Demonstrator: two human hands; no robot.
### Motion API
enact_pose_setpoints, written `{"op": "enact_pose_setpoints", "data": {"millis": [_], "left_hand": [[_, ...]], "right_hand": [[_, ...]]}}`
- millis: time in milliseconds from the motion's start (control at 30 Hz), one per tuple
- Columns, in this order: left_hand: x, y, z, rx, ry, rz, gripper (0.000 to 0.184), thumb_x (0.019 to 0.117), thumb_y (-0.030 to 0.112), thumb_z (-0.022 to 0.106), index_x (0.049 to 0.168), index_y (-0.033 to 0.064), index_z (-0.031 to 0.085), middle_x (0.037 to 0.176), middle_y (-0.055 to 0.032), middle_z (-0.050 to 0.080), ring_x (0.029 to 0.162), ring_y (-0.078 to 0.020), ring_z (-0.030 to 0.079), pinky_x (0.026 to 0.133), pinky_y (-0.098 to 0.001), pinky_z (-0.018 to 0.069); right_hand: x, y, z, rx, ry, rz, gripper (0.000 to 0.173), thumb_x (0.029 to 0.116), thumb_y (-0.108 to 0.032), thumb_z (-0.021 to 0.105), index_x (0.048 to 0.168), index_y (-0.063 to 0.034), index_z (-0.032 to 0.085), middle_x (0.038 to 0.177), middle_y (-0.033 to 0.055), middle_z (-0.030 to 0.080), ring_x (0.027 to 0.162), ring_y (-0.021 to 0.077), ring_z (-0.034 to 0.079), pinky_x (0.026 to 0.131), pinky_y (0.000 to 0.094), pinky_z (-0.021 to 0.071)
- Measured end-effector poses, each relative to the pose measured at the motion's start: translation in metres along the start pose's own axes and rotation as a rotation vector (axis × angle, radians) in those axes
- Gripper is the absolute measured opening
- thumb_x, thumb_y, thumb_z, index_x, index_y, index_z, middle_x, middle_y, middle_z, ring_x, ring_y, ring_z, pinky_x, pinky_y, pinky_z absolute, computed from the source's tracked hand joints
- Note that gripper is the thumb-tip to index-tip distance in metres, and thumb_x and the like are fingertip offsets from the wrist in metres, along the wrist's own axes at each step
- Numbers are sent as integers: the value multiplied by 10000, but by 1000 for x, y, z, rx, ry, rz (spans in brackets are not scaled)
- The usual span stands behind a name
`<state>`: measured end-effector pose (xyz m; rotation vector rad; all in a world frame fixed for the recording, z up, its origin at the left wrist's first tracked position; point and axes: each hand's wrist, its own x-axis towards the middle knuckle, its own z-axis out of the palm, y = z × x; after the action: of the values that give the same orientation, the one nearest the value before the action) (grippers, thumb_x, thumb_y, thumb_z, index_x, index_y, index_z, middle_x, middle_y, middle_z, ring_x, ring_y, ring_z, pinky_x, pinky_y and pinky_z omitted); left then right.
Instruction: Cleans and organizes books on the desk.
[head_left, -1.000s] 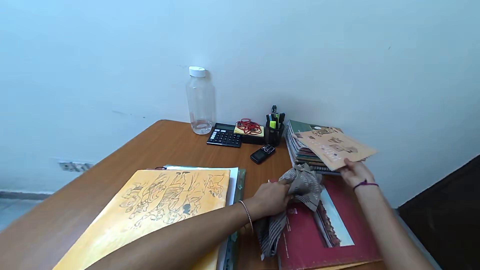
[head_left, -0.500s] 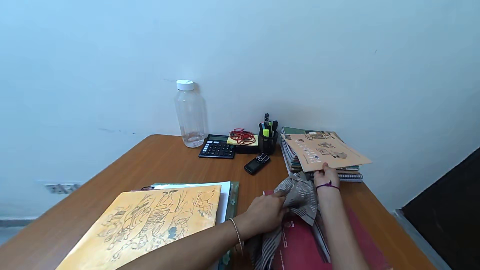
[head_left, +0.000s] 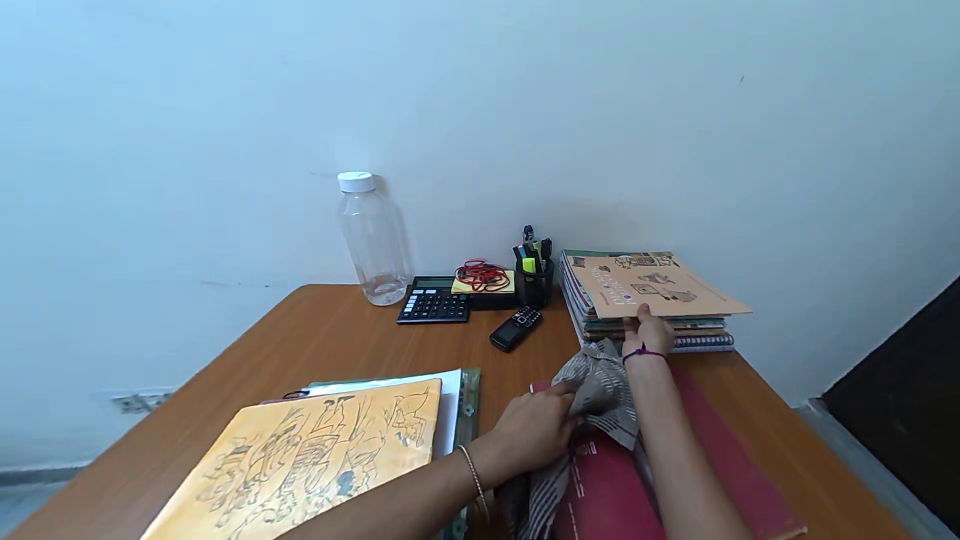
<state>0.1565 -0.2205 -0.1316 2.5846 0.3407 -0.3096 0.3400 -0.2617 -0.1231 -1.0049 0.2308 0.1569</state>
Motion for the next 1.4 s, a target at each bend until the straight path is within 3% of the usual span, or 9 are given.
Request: {"op": "enact_pose_setpoints", "data": {"millis": [100,167,267,433,500,600,1100,1267,1400], "left_hand": [[0,1,-1,-1,0,2,395,1119,261,410,1372,9,580,1504,-173,519,1276,-386,588,1010,-606,462],[-1,2,-1,8,-11,-7,398,1122,267,402,1377,15,575,1499,-169,524,1274,-382,589,1009,-604,461],[-1,1,-2,-3,-5,-5,396,1119,265,413,1375,13,579,1486,-178,531,1268,-391,590,1009,-617,457],[0,2,-1,8,-8,-1,398,1121,272,409,1379,21,579,1493,-170,527,1261,-386,596,1006,-608,464],[1,3,-1,11,-14,-7,399,1122,271,406,1376,16,578,1499,-171,524,1255,-388,600,1001,-609,465],[1,4,-2,20,-25,-15,398,1123,269,404,1378,15,573,1494,-174,524,1247,-393,602,993,-614,467],[-1,5,1,38,-12,-10,393,1120,267,416,1394,32,573,1504,-158,525,1245,-388,607,995,-610,468],[0,4,1,54,-28,-7,408,1124,281,405,1393,25,574,1490,-176,534,1244,-393,605,1015,-608,455],[2,-1,1,85,-29,11,423,1120,314,420,1393,35,582,1510,-161,522,1243,-385,610,1017,-606,459]], "right_hand": [[15,3,-4,-274,-137,-23,364,1047,-234,601,1220,73,510,873,103,565,582,89,582,571,227,534],[31,7,-14,-593,-150,-124,484,1028,-364,624,1173,94,563,868,164,598,641,192,570,630,351,506],[40,2,-32,-771,-62,-383,602,992,-372,677,1300,121,521,1181,333,606,1054,432,610,928,558,478],[79,-9,-64,-1141,-163,-862,743,997,-480,609,1560,-43,398,1623,350,226,1493,588,177,1148,751,170],[92,-14,-65,-1307,-296,-864,627,1024,-528,538,1511,-132,517,1655,289,225,1520,575,87,1158,771,65],[92,-22,-62,-1364,-396,-822,526,1016,-521,564,1384,-156,655,1646,208,318,1515,576,101,1170,756,53],[66,-16,-55,-1322,-385,-811,467,986,-464,647,1325,-146,693,1576,206,439,1504,581,146,1159,767,64],[64,-25,-53,-1374,-429,-743,528,993,-496,619,1395,-156,646,1620,202,374,1522,563,102,1158,768,12],[52,-33,-81,-1458,-511,-781,750,1007,-570,539,1586,-117,390,1670,255,218,1537,521,132,1174,752,63]]}}
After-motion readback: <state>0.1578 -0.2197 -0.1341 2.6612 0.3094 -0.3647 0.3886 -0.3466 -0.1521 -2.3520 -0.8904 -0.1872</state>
